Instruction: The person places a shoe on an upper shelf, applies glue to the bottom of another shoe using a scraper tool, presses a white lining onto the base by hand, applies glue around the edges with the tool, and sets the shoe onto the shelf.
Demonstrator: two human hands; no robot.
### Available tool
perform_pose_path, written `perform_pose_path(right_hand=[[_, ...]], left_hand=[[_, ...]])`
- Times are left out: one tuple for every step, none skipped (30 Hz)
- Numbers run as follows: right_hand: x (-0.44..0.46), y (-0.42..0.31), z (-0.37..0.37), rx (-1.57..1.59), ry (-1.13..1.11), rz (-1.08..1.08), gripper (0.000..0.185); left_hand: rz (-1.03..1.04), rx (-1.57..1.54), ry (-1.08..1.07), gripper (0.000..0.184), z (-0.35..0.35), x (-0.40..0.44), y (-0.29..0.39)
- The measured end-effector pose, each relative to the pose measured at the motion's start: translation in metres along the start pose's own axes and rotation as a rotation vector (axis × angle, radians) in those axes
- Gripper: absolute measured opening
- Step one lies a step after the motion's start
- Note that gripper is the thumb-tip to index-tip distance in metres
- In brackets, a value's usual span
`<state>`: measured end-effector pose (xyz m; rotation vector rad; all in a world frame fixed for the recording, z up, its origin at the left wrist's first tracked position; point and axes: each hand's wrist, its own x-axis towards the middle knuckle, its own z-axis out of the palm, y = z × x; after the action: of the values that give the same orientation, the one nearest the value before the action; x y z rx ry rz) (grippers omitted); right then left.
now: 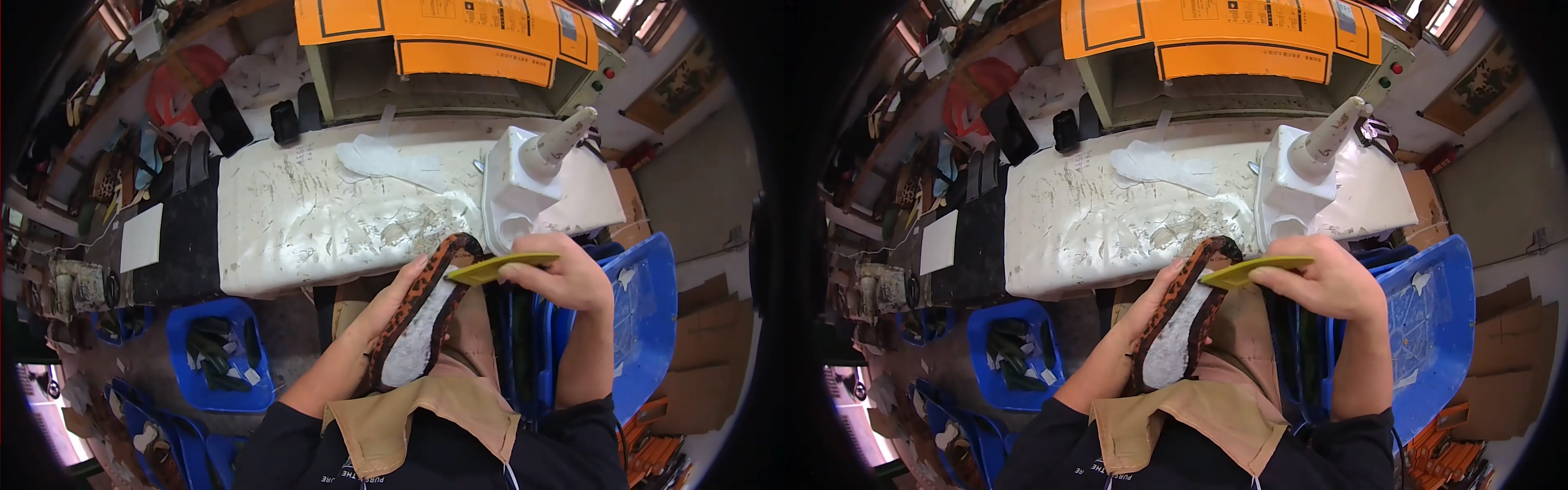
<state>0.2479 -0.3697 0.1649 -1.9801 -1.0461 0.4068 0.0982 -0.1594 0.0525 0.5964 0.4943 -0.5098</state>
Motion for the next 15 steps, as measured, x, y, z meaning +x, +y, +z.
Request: perform_pose_path(right_hand=[[0.003, -0.001, -0.005, 0.018, -0.044, 0.020, 0.007], [0.005, -0.002, -0.009, 0.035, -0.088, 0.038, 0.007], [0.007, -0.003, -0.011, 0.032, -0.085, 0.038, 0.007], [0.009, -0.003, -0.013, 0.016, -0.138, -0.015, 0.006], [0.011, -0.004, -0.014, 0.001, -0.191, -0.070, 0.006], [0.013, -0.005, -0.015, -0.014, -0.243, -0.125, 0.005], [0.015, -0.005, -0.017, -0.028, -0.295, -0.178, 0.005], [0.016, -0.006, -0.019, -0.030, -0.290, -0.178, 0.005], [0.017, -0.009, -0.023, -0.053, -0.236, -0.168, 0.005], [0.017, -0.011, -0.026, -0.076, -0.184, -0.158, 0.005], [0.019, -0.014, -0.029, -0.099, -0.131, -0.152, 0.005], [0.021, -0.016, -0.031, -0.122, -0.079, -0.148, 0.005], [0.023, -0.016, -0.028, -0.124, -0.076, -0.155, 0.005], [0.023, -0.016, -0.022, -0.153, -0.049, -0.203, 0.005], [0.023, -0.015, -0.014, -0.183, -0.020, -0.250, 0.005]], left_hand=[[-0.015, -0.009, -0.008, 0.066, 0.001, -0.001, 0.001], [-0.028, -0.019, -0.015, 0.063, 0.002, -0.002, 0.002], [-0.028, -0.016, -0.019, 0.063, 0.002, -0.002, 0.002], [-0.020, -0.007, -0.015, 0.063, 0.002, -0.002, 0.001], [-0.010, 0.002, -0.011, 0.063, 0.001, -0.003, 0.001], [0.000, 0.012, -0.007, 0.063, 0.001, -0.003, 0.001], [0.008, 0.023, -0.002, 0.063, 0.000, -0.004, 0.001], [0.008, 0.027, -0.004, 0.063, -0.001, -0.003, 0.002], [-0.001, 0.035, -0.017, 0.063, -0.003, -0.003, 0.002], [-0.008, 0.043, -0.030, 0.064, -0.004, -0.002, 0.002], [-0.013, 0.050, -0.042, 0.064, -0.006, -0.002, 0.003], [-0.015, 0.059, -0.054, 0.064, -0.007, -0.002, 0.004], [-0.009, 0.063, -0.054, 0.064, -0.008, -0.001, 0.006], [-0.005, 0.057, -0.045, 0.065, -0.008, 0.000, 0.006], [0.000, 0.051, -0.038, 0.066, -0.009, 0.001, 0.006]])
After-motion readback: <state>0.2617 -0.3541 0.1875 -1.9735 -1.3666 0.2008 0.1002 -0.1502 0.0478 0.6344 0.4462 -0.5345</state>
